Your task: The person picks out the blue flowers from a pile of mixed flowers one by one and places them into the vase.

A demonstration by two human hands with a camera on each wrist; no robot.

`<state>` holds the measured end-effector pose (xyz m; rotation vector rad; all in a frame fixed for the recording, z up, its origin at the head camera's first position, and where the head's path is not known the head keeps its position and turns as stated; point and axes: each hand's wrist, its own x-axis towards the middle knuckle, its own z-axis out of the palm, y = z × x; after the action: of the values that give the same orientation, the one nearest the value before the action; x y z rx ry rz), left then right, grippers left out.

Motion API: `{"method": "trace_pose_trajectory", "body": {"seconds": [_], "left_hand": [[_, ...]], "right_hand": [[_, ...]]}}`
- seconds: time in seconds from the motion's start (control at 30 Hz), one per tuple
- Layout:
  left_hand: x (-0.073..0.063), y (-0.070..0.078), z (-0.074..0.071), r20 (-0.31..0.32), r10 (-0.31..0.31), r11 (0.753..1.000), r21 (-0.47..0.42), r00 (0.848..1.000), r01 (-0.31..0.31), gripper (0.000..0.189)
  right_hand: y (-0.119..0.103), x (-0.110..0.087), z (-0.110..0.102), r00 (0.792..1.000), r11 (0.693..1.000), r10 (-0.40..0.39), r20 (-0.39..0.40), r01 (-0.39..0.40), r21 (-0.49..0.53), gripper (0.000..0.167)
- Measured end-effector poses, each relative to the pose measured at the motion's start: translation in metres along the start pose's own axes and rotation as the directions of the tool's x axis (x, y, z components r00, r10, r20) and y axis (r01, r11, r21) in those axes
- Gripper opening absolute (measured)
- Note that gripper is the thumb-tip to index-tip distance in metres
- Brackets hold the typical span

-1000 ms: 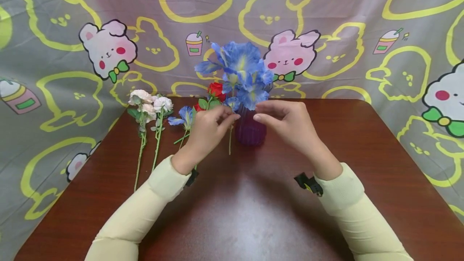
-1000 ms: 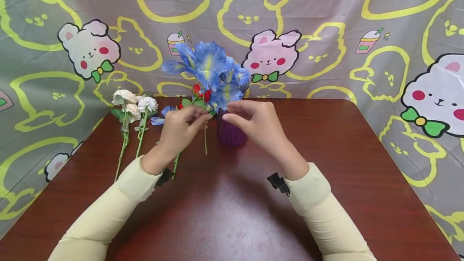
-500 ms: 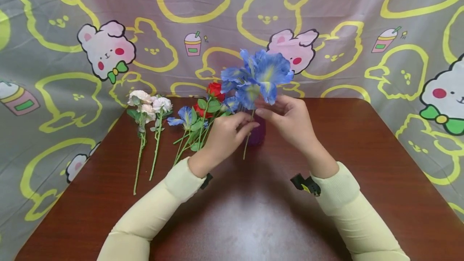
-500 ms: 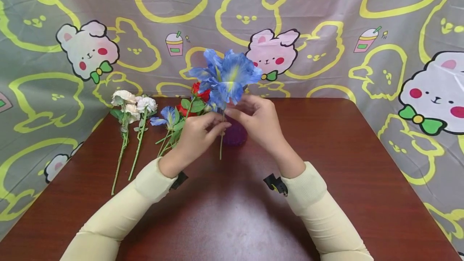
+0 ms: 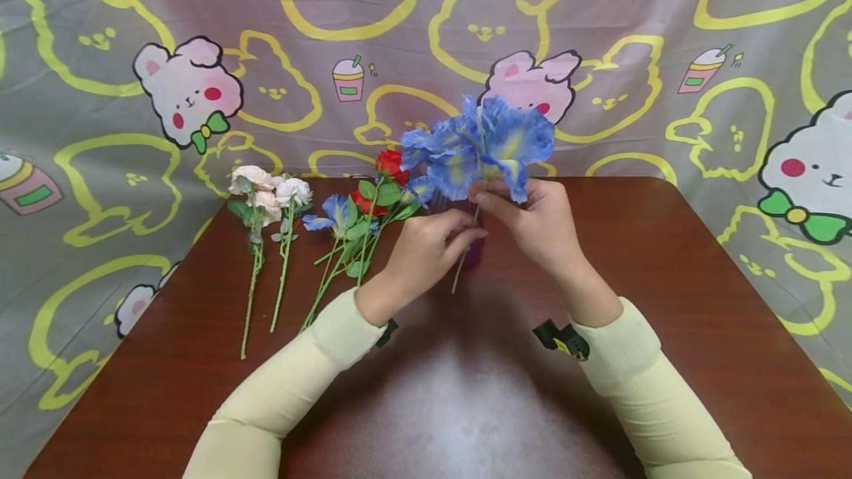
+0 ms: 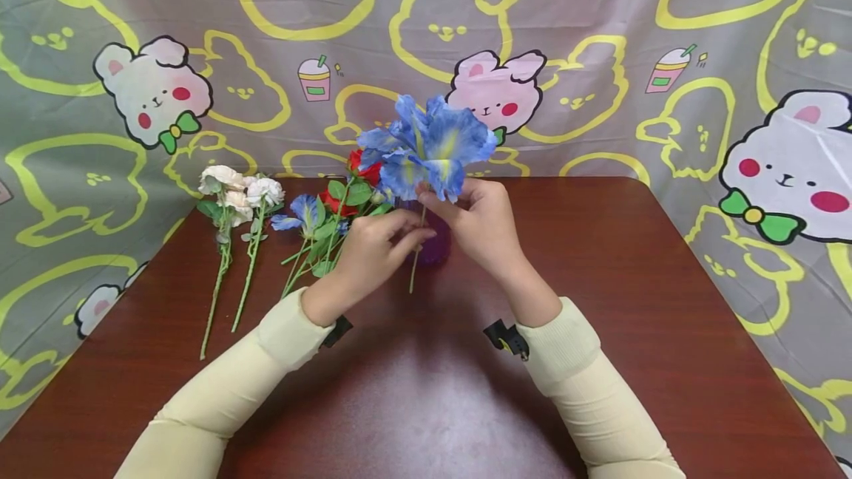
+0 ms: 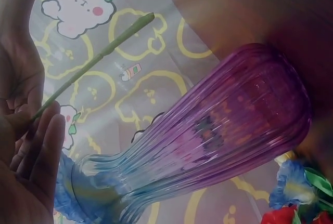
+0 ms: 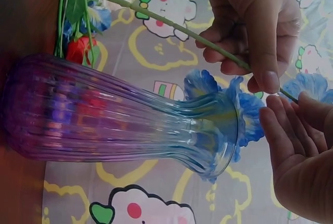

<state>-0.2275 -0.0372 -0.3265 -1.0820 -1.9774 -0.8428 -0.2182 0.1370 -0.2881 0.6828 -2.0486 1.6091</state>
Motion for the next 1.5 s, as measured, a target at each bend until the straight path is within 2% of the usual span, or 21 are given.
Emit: {"method": "trace_pose_trajectory", "body": {"seconds": [0.2, 0.4, 0.7, 0.93, 1.2, 1.37, 1.5], "left_hand": [[0.000, -0.001, 0.002, -0.005, 0.003, 1.000, 0.007, 1.000, -0.003, 0.011], [0.000, -0.001, 0.002, -0.004, 0.006, 1.000, 0.018, 1.000, -0.006, 0.013], [-0.005, -0.007, -0.002, 0.027, -0.015, 0.999, 0.034, 1.000, 0.014, 0.017], [-0.012, -0.021, -0.008, 0.018, -0.028, 0.997, 0.078, 0.999, 0.027, 0.023], [-0.017, -0.047, -0.011, 0.005, -0.031, 0.975, 0.221, 1.000, 0.029, 0.031], [-0.021, -0.063, -0.007, 0.009, -0.102, 0.965, 0.245, 0.995, 0.097, 0.044], [-0.022, -0.071, 0.000, 0.057, -0.208, 0.960, 0.203, 0.976, 0.193, 0.058]], "right_hand": [[0.001, 0.001, 0.001, 1.000, 1.000, -0.003, -0.001, 0.003, 0.026, 0.011], [0.000, 0.000, 0.001, 1.000, 0.995, 0.018, -0.010, -0.016, 0.101, 0.012], [-0.005, 0.002, -0.009, 1.000, 0.981, 0.022, -0.005, -0.020, 0.195, 0.014], [-0.009, 0.007, -0.021, 1.000, 0.975, -0.008, -0.005, 0.008, 0.220, 0.014], [-0.008, 0.010, -0.025, 1.000, 0.965, -0.029, 0.001, 0.028, 0.262, 0.014], [-0.007, 0.009, -0.025, 1.000, 0.964, -0.011, -0.013, 0.014, 0.267, 0.014], [-0.006, 0.011, -0.027, 0.999, 0.973, -0.020, -0.032, 0.027, 0.230, 0.014]]}}
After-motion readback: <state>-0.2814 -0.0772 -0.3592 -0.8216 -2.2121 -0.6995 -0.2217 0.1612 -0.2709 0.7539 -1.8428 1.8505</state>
